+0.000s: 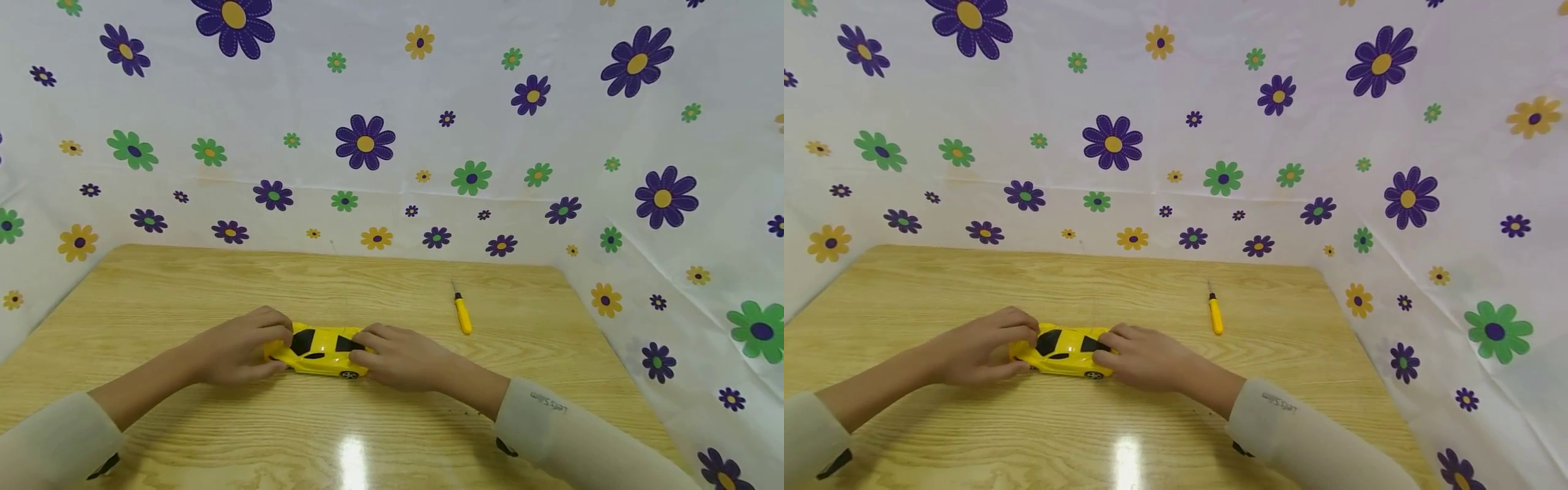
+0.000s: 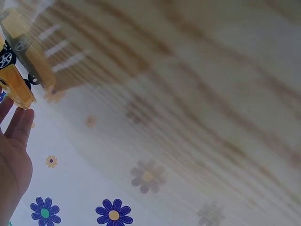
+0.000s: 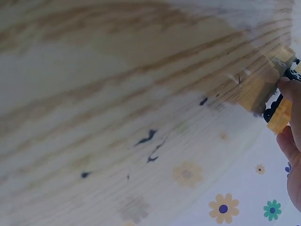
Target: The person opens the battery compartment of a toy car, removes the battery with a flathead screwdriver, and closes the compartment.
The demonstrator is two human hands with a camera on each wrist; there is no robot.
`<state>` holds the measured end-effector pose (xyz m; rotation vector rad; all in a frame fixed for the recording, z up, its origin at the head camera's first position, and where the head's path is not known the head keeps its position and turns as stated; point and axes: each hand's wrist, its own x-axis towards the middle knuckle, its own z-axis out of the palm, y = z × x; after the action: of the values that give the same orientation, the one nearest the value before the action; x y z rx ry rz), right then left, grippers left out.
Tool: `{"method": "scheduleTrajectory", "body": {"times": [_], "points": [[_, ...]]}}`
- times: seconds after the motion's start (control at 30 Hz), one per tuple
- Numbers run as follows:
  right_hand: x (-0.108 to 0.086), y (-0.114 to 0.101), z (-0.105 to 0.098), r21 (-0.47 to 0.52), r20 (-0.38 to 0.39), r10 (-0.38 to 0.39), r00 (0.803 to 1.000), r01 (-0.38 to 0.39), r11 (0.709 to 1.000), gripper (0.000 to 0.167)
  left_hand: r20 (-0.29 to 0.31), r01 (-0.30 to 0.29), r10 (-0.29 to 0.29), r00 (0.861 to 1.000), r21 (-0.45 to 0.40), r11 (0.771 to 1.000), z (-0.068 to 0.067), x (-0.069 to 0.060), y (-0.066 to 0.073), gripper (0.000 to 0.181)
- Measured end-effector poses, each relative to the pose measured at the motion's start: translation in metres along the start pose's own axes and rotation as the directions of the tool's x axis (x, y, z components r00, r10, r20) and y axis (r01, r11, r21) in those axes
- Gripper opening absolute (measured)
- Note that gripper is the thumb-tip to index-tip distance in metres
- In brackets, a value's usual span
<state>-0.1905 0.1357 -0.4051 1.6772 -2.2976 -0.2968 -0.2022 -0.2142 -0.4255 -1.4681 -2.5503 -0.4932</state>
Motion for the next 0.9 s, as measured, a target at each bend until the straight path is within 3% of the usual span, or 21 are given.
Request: {"method": "scheduleTrajectory", "body": {"times": [0.5,0.63,0.77,0.9], "points": [[0.0029,-0.0017,0.0034,-0.111,-0.031,-0.037,0.999,0.033,0.993,0.035,0.001,-0.012,0.012,1.0,0.027,1.0,-0.0025,-0.0013,0.0001,0.025],[0.004,-0.0026,0.003,-0.143,-0.049,-0.052,0.997,0.044,0.989,0.03,-0.01,-0.016,0.016,1.0,0.036,0.999,-0.0045,-0.0027,0.0003,0.026],[0.0048,-0.0029,0.002,-0.137,-0.036,-0.044,0.998,0.039,0.99,0.028,-0.018,0.024,-0.024,1.0,0.009,1.0,-0.0059,-0.0053,0.0007,0.027],[0.0058,-0.0015,0.0018,-0.038,-0.005,-0.006,1.0,0.005,0.999,0.03,-0.032,0.08,-0.081,0.996,-0.035,0.996,-0.0059,-0.0076,0.0019,0.026]]}}
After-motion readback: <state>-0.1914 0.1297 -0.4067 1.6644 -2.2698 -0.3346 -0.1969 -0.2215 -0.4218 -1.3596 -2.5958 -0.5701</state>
